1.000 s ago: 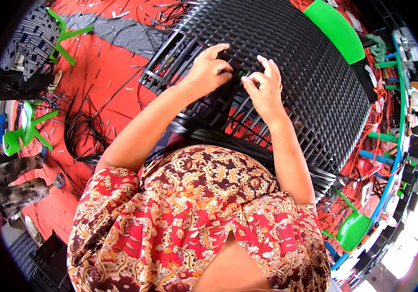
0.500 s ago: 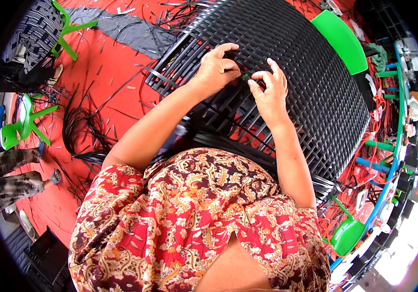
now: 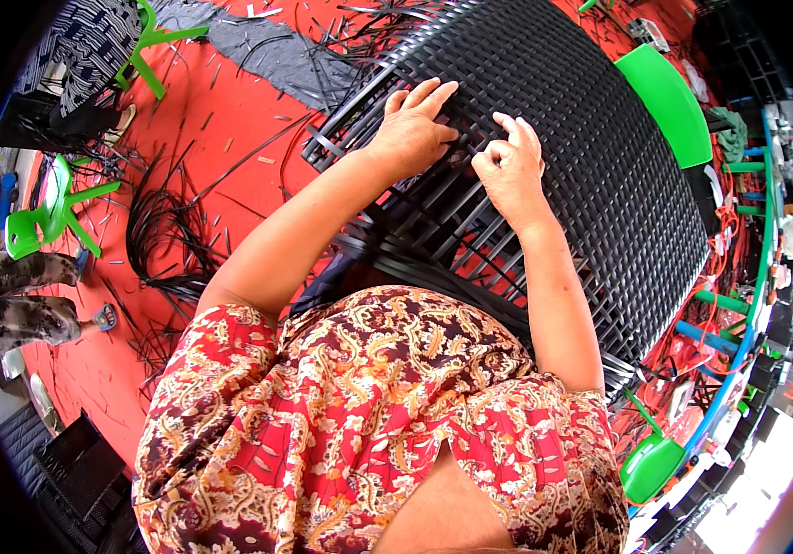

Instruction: The person weaves black plastic strips through a grid-like frame by hand to assemble a piece of furniture.

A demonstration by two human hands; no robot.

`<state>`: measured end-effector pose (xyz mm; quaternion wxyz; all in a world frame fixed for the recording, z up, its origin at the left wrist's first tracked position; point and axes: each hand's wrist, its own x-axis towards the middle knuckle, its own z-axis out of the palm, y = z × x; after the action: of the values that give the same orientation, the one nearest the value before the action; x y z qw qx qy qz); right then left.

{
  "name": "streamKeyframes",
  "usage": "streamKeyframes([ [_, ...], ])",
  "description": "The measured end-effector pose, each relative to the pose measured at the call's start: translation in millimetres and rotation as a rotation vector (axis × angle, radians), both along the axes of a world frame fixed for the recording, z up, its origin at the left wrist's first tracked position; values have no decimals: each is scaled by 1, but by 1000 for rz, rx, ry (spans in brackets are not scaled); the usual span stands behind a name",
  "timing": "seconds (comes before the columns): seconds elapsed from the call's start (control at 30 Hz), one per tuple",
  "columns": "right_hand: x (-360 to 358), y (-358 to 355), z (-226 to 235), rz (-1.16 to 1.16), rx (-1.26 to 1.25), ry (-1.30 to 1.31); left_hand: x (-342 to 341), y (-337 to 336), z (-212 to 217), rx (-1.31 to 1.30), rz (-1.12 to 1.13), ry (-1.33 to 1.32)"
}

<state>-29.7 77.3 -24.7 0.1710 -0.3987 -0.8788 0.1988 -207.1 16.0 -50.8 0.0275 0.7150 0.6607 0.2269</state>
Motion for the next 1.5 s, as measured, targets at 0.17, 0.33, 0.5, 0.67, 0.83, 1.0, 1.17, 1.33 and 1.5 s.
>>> streamKeyframes([
  [0.17, 1, -4, 8, -5, -1, 9, 4, 5, -11, 70, 24, -141],
  [0.33, 2, -1, 2, 20, 45, 66, 7, 15, -6, 38, 78, -233],
  [0.5, 2, -2, 7, 18, 97, 36, 3, 20, 2, 56, 71, -410],
  [0.67, -3, -8, 12, -7, 129, 153, -5, 13, 1, 230, 16, -814],
  [0.83, -24, -3, 7, 55, 124, 194, -27, 12, 13, 239, 37, -802],
  [1.0, -29, 13, -5, 31, 2, 213, -35, 2, 15, 132, 100, -287],
  [1.17, -30, 12, -3, 51, -33, 157, -31, 1, 8, 34, 39, 90],
  [1.33, -38, 9, 6, 75, -1, 86, -33, 13, -12, 108, 89, -184],
  [1.5, -37, 10, 3, 87, 161, 48, -34, 16, -1, 84, 68, -359],
])
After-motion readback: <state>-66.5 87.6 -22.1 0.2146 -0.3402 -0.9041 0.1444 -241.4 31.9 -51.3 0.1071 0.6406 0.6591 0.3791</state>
